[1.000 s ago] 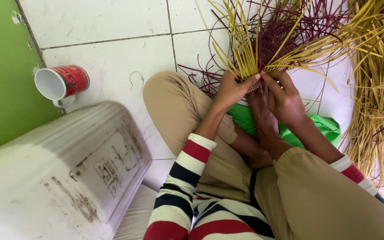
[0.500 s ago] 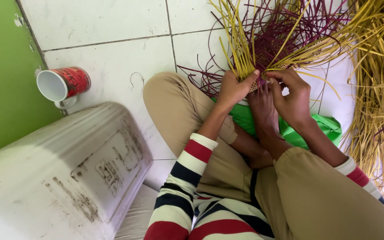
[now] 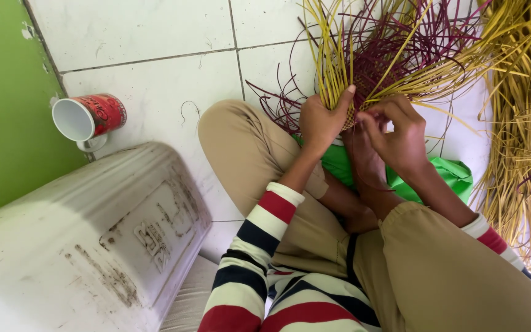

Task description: Weaving colored straw fibers together to create a patterned mat or object

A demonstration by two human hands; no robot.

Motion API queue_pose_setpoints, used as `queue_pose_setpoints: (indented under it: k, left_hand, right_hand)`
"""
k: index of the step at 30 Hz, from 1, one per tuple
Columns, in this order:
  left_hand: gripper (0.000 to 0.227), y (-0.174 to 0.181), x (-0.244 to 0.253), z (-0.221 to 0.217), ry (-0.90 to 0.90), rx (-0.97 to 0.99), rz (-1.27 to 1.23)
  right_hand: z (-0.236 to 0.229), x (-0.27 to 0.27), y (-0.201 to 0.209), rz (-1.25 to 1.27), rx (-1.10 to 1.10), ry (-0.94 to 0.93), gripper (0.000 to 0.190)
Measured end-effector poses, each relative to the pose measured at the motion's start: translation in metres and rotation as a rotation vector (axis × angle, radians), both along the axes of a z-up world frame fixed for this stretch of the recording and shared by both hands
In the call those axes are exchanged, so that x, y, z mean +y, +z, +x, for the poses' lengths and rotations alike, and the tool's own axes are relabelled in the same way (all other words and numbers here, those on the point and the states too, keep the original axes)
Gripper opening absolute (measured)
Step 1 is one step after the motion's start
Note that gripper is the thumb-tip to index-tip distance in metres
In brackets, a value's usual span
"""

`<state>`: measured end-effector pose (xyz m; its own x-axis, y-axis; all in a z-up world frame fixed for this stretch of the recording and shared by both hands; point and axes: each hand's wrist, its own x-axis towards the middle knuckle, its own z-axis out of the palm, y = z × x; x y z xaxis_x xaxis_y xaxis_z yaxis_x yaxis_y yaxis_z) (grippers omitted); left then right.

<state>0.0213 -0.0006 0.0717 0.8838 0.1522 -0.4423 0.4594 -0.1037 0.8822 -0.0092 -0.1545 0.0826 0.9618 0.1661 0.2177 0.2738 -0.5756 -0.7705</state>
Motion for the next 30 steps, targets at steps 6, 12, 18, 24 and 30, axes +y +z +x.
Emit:
queue_pose_setpoints:
  k: [6, 12, 18, 24, 30]
  left_hand:
    - [0.052, -0.018, 0.006, 0.002, -0.116, 0.046, 0.128]
    - [0.041, -0.008, 0.028, 0.045, -0.341, 0.081, 0.172]
    - [0.057, 0.065, 0.062, 0.098, -0.362, -0.019, 1.018]
    - [0.079, 0.085, 0.061, 0.072, -0.974, 0.32, 0.767]
    - [0.066, 0.014, 0.051, 0.041, -0.986, -0.03, 0.251]
  right_hand:
    - [-0.017, 0.001, -0.02, -0.009, 0.109, -0.029, 0.018]
    - [-0.015, 0.0, -0.021, 0.007, 0.126, -0.034, 0.018]
    - [-0.014, -0.001, -0.014, -0.015, 0.24, 0.006, 0.019]
    - [-0.014, -0.001, -0.018, 0.009, 0.275, 0.001, 0.016]
    - [-0.018, -0.001, -0.024, 0.039, 0.171, -0.059, 0.016]
